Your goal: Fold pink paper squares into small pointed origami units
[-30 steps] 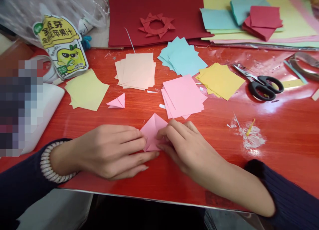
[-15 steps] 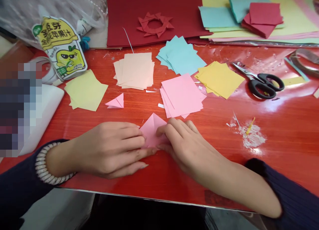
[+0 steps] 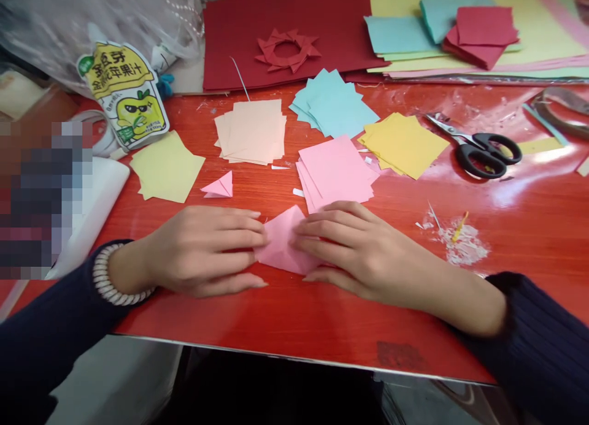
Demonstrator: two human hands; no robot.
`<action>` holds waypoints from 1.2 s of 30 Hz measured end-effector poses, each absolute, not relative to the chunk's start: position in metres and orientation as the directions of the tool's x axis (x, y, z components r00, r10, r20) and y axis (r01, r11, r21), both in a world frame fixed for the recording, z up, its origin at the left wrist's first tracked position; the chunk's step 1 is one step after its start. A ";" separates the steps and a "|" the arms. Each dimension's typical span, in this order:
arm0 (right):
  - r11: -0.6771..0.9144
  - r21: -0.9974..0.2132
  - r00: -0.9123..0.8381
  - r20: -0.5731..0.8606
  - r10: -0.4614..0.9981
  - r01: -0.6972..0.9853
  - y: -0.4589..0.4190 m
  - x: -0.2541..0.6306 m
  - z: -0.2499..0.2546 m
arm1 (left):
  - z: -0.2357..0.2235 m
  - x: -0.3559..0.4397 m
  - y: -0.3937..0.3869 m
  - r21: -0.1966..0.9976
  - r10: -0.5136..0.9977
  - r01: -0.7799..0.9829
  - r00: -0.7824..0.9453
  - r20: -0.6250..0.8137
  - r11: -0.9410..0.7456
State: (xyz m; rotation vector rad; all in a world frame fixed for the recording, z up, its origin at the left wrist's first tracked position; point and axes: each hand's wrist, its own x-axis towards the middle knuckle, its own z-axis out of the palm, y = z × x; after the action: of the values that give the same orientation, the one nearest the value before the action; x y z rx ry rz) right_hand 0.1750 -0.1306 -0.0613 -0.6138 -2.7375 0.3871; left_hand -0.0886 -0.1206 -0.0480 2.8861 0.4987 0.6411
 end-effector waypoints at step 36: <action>0.992 0.032 -0.915 0.390 0.101 0.123 -0.140 0.161 -0.052 | -0.050 -0.082 -0.119 0.598 0.502 0.393 0.865 0.018 -0.699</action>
State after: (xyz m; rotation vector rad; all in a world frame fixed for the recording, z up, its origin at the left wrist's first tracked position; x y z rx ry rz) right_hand 0.1614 -0.1402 -0.0523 -0.1598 -2.7381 -0.0782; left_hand -0.0817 -0.1188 -0.0495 2.4321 0.6468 0.2388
